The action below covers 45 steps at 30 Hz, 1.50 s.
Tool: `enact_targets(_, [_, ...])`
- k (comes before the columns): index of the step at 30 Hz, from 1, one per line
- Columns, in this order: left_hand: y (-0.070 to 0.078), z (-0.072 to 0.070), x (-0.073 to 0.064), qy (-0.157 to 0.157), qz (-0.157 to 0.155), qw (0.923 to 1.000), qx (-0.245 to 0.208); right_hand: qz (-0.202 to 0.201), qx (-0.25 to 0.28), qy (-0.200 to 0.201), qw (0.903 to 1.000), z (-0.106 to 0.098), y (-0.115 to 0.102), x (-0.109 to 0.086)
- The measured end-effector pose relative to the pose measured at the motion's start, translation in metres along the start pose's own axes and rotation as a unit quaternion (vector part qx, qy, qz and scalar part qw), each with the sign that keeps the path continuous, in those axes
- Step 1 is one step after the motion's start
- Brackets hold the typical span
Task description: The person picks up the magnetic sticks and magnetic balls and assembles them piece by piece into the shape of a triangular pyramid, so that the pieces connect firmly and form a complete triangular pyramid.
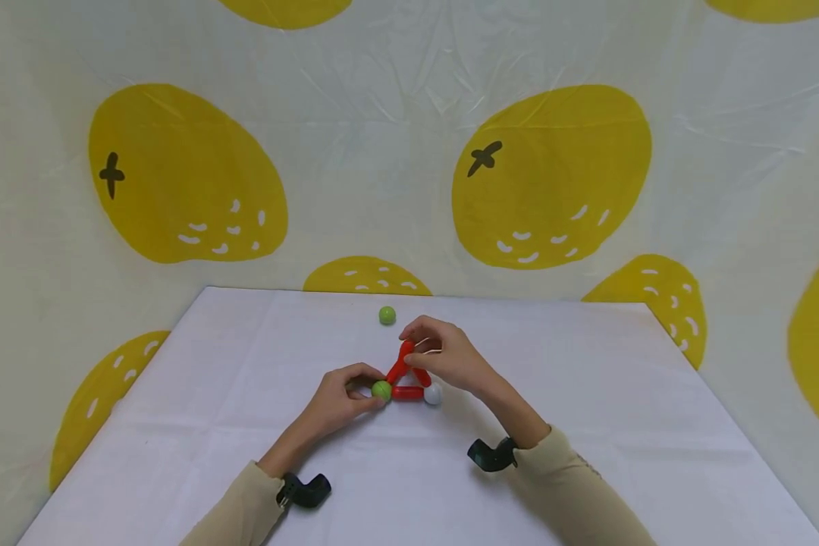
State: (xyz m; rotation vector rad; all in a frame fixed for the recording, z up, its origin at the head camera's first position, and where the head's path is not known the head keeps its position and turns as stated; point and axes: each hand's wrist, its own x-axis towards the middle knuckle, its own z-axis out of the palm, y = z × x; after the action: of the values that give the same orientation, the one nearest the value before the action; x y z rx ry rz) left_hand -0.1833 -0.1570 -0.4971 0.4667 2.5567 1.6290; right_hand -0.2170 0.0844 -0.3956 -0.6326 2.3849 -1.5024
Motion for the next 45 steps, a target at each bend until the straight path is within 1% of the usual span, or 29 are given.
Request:
enact_targets(5, [0.000, 0.000, 0.000, 0.007, -0.005, 1.0000, -0.004, -0.016, -0.034, -0.002, 0.9993, 0.007, -0.003, 0.000])
enact_targets(10, [0.001, 0.000, 0.001, 0.011, -0.002, 0.9999, -0.004, -0.033, -0.073, -0.003, 0.9968, 0.012, -0.005, -0.001])
enact_targets(16, [0.000, -0.001, 0.001, 0.011, 0.000, 0.9999, -0.003, -0.060, -0.132, 0.007, 0.9893, 0.019, -0.005, -0.001])
enact_targets(21, [-0.001, -0.001, 0.002, 0.010, 0.010, 0.9999, -0.007, -0.060, -0.165, 0.017, 0.9844, 0.024, -0.003, -0.002])
enact_targets(24, [-0.001, -0.001, 0.002, 0.007, 0.016, 0.9998, -0.009, -0.054, -0.174, 0.018, 0.9831, 0.026, -0.003, -0.002])
enact_targets(26, [-0.002, -0.001, 0.002, 0.006, 0.016, 0.9998, -0.012, -0.051, -0.177, 0.019, 0.9827, 0.027, -0.002, -0.001])
enact_targets(31, [-0.002, -0.002, 0.003, 0.005, 0.009, 0.9999, -0.012, -0.056, -0.183, 0.020, 0.9813, 0.029, 0.000, 0.000])
enact_targets(39, [-0.002, -0.001, 0.002, 0.008, 0.010, 0.9999, -0.011, -0.065, -0.193, 0.026, 0.9786, 0.031, 0.001, 0.000])
enact_targets(45, [-0.004, 0.000, 0.003, 0.008, 0.007, 0.9999, -0.007, -0.057, -0.200, 0.041, 0.9773, 0.030, 0.003, 0.000])
